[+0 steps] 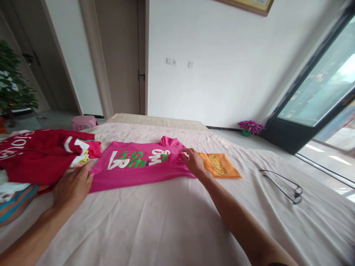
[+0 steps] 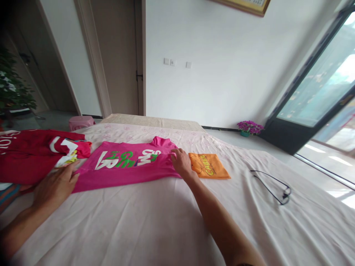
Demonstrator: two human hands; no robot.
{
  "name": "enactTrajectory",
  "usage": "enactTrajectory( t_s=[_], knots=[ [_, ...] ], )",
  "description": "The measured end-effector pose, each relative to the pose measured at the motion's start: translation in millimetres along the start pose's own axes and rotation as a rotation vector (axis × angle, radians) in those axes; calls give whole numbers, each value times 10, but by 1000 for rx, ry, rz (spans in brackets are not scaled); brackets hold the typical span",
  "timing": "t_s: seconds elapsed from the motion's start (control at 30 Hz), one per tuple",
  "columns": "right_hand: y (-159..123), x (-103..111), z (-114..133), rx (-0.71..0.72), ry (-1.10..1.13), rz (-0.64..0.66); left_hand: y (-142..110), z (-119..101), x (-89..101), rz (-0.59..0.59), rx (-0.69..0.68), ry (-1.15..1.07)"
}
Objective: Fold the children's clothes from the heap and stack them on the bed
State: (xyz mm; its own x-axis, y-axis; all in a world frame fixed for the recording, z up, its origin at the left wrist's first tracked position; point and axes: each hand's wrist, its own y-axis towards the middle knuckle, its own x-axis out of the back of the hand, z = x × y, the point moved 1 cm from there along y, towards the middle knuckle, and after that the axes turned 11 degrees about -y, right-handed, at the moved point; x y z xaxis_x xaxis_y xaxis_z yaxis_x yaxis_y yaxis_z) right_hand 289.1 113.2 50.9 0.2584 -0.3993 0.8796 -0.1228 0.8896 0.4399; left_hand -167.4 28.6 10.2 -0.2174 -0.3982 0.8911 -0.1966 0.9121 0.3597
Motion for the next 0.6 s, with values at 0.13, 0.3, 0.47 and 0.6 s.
enactTrajectory(
  t_s=[0.13, 0.3, 0.47, 0.6],
  knots=[
    [-301, 191, -150, -27, 101, 11, -45, -7, 37, -155, -268, -74],
    [-762, 385, -183, 104, 3, 122, -81, 168, -114, 98, -610, -254],
    [-837, 337, -123, 176, -211, 192, -14, 271, -225, 121, -674, -188],
    [-709, 359, -180, 234, -297, 177, -5, 201, -152, 132, -673, -190]
  ],
)
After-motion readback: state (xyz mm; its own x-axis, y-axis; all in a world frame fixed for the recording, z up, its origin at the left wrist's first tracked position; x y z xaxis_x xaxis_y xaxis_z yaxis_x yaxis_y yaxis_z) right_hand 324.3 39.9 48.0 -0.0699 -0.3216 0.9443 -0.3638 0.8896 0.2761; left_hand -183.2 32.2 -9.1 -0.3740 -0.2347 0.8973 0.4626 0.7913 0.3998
